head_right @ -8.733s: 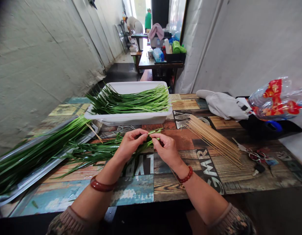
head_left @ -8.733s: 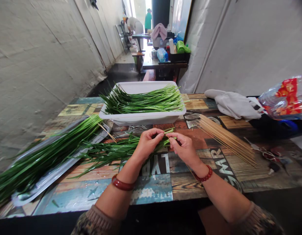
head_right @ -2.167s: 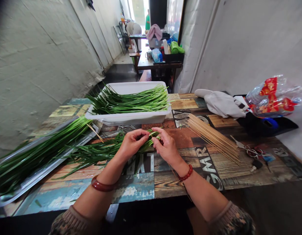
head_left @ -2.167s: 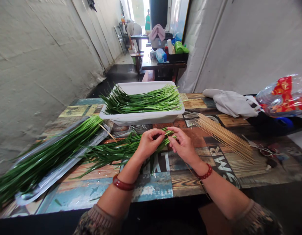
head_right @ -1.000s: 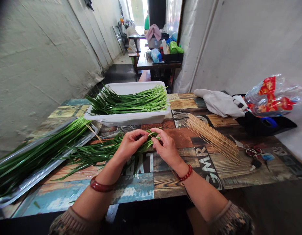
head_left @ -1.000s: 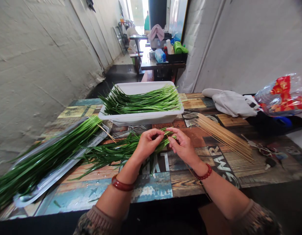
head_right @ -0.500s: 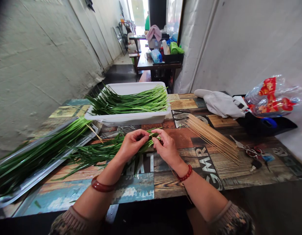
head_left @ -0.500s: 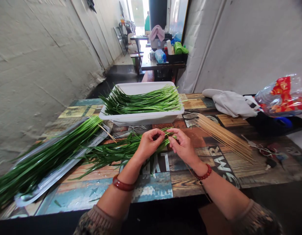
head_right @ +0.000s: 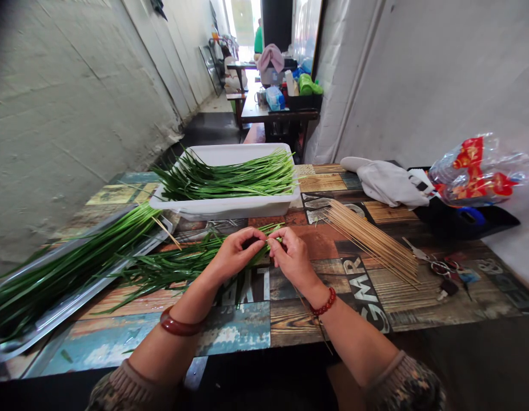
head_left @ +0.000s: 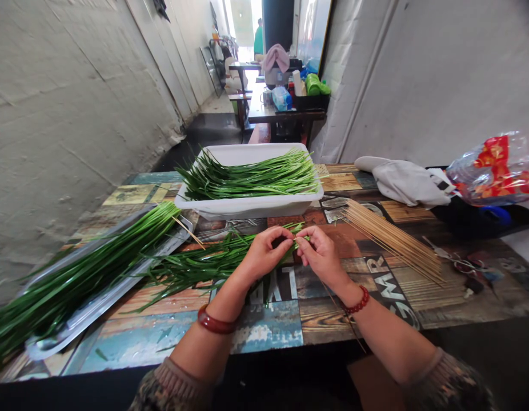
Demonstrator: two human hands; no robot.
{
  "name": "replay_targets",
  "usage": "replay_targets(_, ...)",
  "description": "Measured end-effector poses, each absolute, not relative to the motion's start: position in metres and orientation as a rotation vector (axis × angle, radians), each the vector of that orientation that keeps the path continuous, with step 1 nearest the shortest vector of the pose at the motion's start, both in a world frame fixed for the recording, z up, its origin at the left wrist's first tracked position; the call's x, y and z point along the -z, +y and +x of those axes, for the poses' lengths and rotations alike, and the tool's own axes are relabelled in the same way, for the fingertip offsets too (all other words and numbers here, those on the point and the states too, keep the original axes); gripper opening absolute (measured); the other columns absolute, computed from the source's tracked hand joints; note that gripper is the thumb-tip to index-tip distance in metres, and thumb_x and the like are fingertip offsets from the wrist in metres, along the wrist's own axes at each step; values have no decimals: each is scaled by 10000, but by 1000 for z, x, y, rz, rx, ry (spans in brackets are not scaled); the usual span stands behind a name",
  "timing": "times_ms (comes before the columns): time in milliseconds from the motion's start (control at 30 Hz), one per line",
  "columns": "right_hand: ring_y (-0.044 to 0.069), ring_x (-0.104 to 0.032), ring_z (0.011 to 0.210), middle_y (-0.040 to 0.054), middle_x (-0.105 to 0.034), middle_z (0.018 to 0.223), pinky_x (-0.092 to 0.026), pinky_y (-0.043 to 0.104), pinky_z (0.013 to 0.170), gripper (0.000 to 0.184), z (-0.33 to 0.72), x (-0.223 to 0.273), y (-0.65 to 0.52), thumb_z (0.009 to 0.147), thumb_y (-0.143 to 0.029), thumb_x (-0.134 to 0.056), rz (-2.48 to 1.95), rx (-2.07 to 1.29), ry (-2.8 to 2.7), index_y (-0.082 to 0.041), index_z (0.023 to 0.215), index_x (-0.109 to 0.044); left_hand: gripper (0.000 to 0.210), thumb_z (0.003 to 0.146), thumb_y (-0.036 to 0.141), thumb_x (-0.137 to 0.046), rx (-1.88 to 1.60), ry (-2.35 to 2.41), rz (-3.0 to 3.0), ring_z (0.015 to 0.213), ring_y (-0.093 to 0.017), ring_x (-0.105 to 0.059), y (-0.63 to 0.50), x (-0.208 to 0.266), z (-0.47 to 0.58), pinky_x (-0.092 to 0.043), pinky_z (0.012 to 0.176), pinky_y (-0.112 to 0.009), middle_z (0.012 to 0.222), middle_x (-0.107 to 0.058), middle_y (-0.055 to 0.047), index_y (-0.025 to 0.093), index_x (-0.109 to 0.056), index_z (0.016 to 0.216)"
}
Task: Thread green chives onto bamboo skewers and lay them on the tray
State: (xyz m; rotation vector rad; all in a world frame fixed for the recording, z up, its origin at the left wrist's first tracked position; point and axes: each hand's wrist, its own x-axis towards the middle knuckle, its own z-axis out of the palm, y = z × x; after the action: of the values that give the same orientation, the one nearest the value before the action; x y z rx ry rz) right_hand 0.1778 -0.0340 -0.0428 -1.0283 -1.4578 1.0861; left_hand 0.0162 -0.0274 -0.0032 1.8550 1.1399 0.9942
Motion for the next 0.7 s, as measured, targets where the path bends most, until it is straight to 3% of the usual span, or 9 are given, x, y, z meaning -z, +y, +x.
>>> replay_targets(100,74,-537,443,-36,-587,647,-429,187,438,302,179,39,-35,919,-463,-490,-969,-1174,-1454,-187,1025,-548,221,864,326,-550,-873,1031,1752,693,-132,-578,-29,2,17,-472,653,-229,790,-665,-43,132,-656,875)
replay_targets(200,87,-552,447,-23,-604,656,-407,184,409,383,182,36,-34,942,-519,-405,-958,-1236,-1413,-188,1088,-529,286,878,386,-524,-794,988,1633,536,-95,-523,-29,3,16,-437,520,-200,638,-597,-4,133,-612,777)
replay_targets(333,83,-517,421,-27,-570,598,-374,190,407,412,186,37,-33,949,-547,-359,-1012,-1197,-1459,-184,898,-547,322,857,417,-555,-873,1092,1598,474,-72,-478,-27,4,12,-379,461,-177,577,-564,16,141,-562,690)
replay_targets(433,81,-482,427,-28,-551,566,-370,201,445,382,187,34,-34,953,-475,-398,-1049,-1103,-1670,-182,780,-571,338,855,436,-557,-896,1102,1569,470,-63,-468,-26,3,11,-368,459,-173,595,-569,13,141,-551,688)
replay_targets(700,97,-436,465,-42,-485,508,-344,220,498,296,182,28,-37,926,-320,-460,-1094,-895,-1826,-188,689,-577,439,866,520,-508,-877,1125,1536,455,-65,-423,-26,5,13,-319,440,-185,546,-515,19,138,-572,660)
